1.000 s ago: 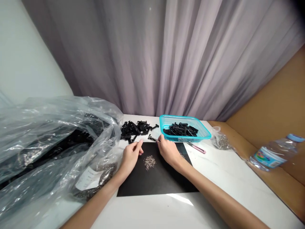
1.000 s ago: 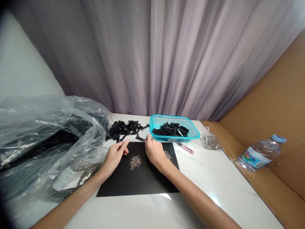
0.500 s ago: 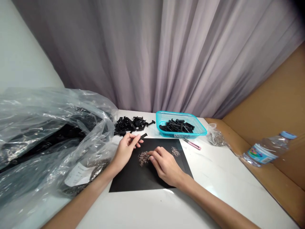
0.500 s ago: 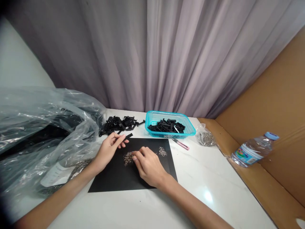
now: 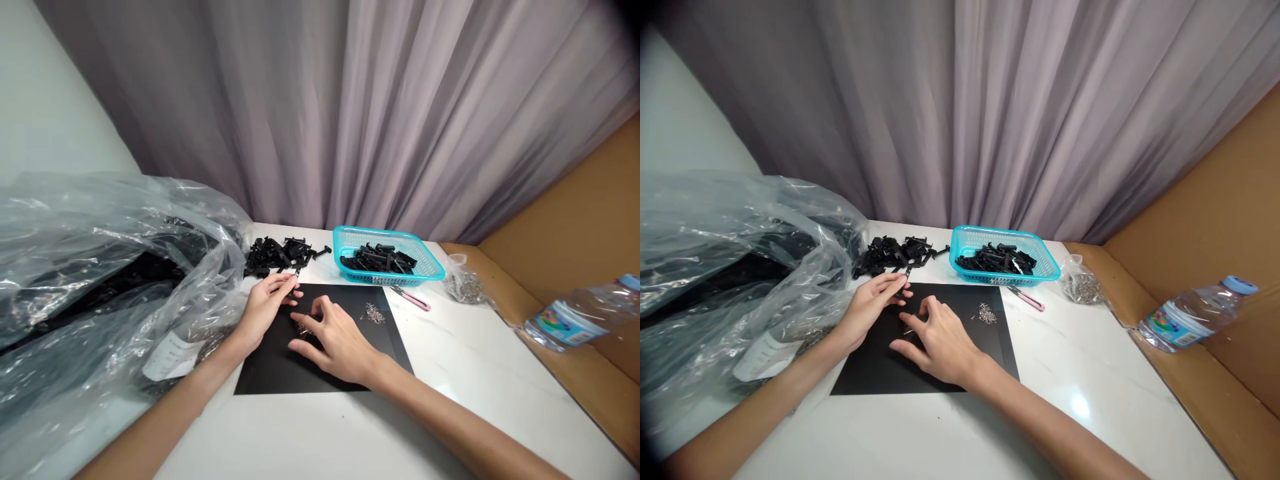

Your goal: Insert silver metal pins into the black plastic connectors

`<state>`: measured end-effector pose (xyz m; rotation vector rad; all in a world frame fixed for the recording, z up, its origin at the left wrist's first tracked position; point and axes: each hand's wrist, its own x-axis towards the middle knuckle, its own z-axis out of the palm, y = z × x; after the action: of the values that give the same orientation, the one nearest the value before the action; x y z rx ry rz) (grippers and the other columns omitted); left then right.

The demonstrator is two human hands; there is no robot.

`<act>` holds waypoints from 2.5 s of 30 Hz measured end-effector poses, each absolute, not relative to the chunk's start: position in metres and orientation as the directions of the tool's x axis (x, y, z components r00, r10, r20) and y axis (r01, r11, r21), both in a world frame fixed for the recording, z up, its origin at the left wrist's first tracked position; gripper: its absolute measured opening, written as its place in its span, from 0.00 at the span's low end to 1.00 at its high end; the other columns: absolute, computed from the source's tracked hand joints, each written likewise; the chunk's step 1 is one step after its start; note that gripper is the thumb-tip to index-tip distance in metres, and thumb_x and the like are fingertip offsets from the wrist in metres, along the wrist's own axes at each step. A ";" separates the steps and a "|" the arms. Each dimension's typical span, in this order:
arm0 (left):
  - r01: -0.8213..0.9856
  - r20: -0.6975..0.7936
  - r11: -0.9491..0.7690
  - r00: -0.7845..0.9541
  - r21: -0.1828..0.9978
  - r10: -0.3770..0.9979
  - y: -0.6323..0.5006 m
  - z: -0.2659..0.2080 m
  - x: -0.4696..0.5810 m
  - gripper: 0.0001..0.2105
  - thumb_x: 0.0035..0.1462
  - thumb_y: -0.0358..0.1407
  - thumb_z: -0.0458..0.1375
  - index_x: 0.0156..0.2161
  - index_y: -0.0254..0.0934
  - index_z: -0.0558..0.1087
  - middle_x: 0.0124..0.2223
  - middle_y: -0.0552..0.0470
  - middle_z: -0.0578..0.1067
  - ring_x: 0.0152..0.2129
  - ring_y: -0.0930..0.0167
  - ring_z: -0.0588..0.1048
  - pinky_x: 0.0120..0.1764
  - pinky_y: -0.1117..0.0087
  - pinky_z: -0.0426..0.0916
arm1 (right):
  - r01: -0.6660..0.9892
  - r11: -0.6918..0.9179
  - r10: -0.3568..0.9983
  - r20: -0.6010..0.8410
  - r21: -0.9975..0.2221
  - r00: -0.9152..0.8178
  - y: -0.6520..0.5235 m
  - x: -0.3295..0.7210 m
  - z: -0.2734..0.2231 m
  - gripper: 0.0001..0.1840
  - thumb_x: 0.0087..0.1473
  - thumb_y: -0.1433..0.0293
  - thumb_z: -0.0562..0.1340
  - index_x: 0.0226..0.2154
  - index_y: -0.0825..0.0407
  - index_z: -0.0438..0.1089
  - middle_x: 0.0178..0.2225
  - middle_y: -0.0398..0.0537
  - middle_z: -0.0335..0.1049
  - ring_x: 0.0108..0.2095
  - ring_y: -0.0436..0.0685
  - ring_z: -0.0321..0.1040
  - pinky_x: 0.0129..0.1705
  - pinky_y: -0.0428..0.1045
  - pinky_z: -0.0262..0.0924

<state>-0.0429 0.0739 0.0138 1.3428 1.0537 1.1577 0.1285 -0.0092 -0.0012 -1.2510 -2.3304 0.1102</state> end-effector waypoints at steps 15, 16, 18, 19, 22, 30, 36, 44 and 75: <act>-0.025 0.159 -0.157 0.154 0.987 0.975 0.077 0.005 -0.038 0.21 0.51 0.49 0.69 0.41 0.35 0.75 0.41 0.48 0.79 0.36 0.65 0.81 0.33 0.69 0.76 | 0.748 0.597 0.779 0.435 -0.290 -0.452 -0.018 0.142 -0.006 0.18 0.68 0.65 0.58 0.56 0.54 0.70 0.47 0.56 0.66 0.40 0.58 0.67 0.45 0.55 0.69; -0.025 0.162 -0.160 0.155 0.987 0.975 0.077 0.005 -0.038 0.20 0.51 0.49 0.69 0.41 0.35 0.75 0.40 0.48 0.79 0.36 0.65 0.81 0.33 0.69 0.76 | 0.753 0.593 0.780 0.435 -0.285 -0.450 -0.021 0.146 -0.008 0.18 0.68 0.65 0.58 0.57 0.54 0.70 0.47 0.56 0.66 0.39 0.58 0.66 0.44 0.55 0.68; -0.021 0.166 -0.165 0.159 0.986 0.973 0.077 0.005 -0.037 0.20 0.51 0.49 0.69 0.40 0.35 0.74 0.39 0.49 0.78 0.37 0.64 0.81 0.32 0.69 0.76 | 0.753 0.594 0.777 0.445 -0.283 -0.446 -0.026 0.153 -0.011 0.18 0.69 0.66 0.57 0.56 0.53 0.71 0.46 0.55 0.67 0.37 0.57 0.65 0.42 0.55 0.68; -0.018 0.168 -0.167 0.161 0.986 0.972 0.076 0.004 -0.037 0.20 0.51 0.49 0.69 0.40 0.35 0.74 0.39 0.49 0.78 0.36 0.64 0.81 0.32 0.69 0.76 | 0.746 0.603 0.770 0.452 -0.283 -0.451 -0.029 0.156 -0.012 0.17 0.69 0.66 0.56 0.55 0.53 0.72 0.45 0.55 0.67 0.37 0.56 0.65 0.42 0.54 0.68; -0.002 0.175 -0.177 0.165 0.984 0.971 0.076 0.003 -0.036 0.20 0.52 0.49 0.68 0.40 0.35 0.74 0.39 0.48 0.77 0.36 0.64 0.80 0.31 0.69 0.76 | 0.721 0.645 0.739 0.447 -0.253 -0.505 -0.033 0.162 -0.013 0.19 0.70 0.65 0.56 0.57 0.51 0.72 0.44 0.54 0.68 0.37 0.57 0.65 0.41 0.54 0.67; 0.050 0.204 -0.218 0.204 0.975 0.958 0.075 0.001 -0.034 0.18 0.53 0.49 0.67 0.38 0.36 0.73 0.36 0.49 0.78 0.35 0.64 0.80 0.31 0.69 0.75 | 0.725 0.651 0.750 0.334 -0.223 -0.571 -0.031 0.162 -0.007 0.25 0.71 0.59 0.53 0.65 0.51 0.64 0.50 0.58 0.66 0.45 0.61 0.67 0.50 0.59 0.68; 0.066 0.227 -0.250 0.244 0.966 0.943 0.075 -0.001 -0.034 0.17 0.54 0.49 0.65 0.38 0.37 0.73 0.35 0.49 0.78 0.35 0.64 0.80 0.32 0.68 0.75 | 0.732 0.612 0.780 0.378 -0.298 -0.498 -0.028 0.161 -0.010 0.21 0.71 0.63 0.55 0.62 0.51 0.64 0.50 0.57 0.67 0.45 0.60 0.69 0.49 0.58 0.70; 0.085 0.249 -0.273 0.223 0.958 0.943 0.077 -0.003 -0.035 0.16 0.55 0.47 0.64 0.40 0.38 0.70 0.36 0.50 0.77 0.34 0.65 0.80 0.32 0.68 0.75 | 0.771 0.624 0.765 0.303 -0.131 -0.568 -0.028 0.161 -0.007 0.27 0.72 0.58 0.50 0.67 0.50 0.62 0.53 0.59 0.66 0.49 0.63 0.67 0.51 0.60 0.68; 0.121 0.249 -0.279 0.221 0.953 0.943 0.077 -0.006 -0.034 0.17 0.56 0.49 0.63 0.40 0.38 0.69 0.35 0.50 0.76 0.34 0.65 0.80 0.31 0.69 0.75 | 0.749 0.617 0.772 0.370 -0.240 -0.517 -0.035 0.164 -0.012 0.25 0.71 0.59 0.54 0.63 0.55 0.65 0.48 0.57 0.70 0.43 0.61 0.66 0.46 0.57 0.64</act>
<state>-0.0341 0.0771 -0.0063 1.6097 1.0212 1.1676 0.1636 -0.0353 -0.0121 -1.2046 -2.4016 0.0694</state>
